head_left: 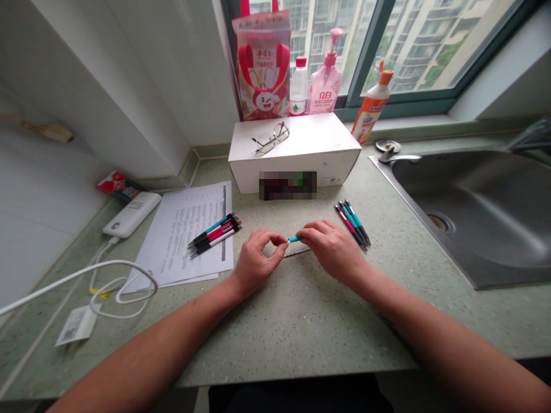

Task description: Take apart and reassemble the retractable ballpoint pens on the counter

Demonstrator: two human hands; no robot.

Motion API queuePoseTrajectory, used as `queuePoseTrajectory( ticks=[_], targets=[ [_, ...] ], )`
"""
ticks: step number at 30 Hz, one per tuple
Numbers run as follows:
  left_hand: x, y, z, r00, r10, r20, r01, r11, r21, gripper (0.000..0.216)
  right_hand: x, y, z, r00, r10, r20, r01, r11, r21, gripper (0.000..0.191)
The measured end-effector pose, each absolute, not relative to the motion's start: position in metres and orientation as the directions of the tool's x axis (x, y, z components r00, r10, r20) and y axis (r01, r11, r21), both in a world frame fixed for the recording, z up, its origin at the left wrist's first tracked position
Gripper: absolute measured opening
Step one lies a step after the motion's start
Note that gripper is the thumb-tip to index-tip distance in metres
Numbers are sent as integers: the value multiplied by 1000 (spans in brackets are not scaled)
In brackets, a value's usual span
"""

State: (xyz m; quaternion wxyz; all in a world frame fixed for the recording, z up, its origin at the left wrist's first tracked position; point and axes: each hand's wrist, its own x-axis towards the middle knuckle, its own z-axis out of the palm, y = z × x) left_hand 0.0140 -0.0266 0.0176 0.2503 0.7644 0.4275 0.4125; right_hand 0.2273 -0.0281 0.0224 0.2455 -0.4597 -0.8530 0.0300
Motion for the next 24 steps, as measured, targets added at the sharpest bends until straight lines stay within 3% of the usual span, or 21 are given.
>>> queuePoseTrajectory(
  ticks=[6,15,18,20,24],
  targets=[
    [13,-25,16,271,898,346,361,-428,828,8,227,-29,21,-454,770,449,722,613,-321,18],
    [12,-24,14,274,876,397,334,-473,815,8,223,-31,20,-444,772,456,683,620,-385,17],
    [11,-24,12,257,874,412,337,-481,810,17,223,-32,21,-424,774,471,672,617,-410,16],
    [11,-24,10,275,853,443,380,-520,765,23,223,-32,21,-392,778,491,667,608,-430,14],
    [13,-25,8,446,774,450,535,-633,559,14,224,-33,22,-288,790,542,651,576,-494,9]
  ],
)
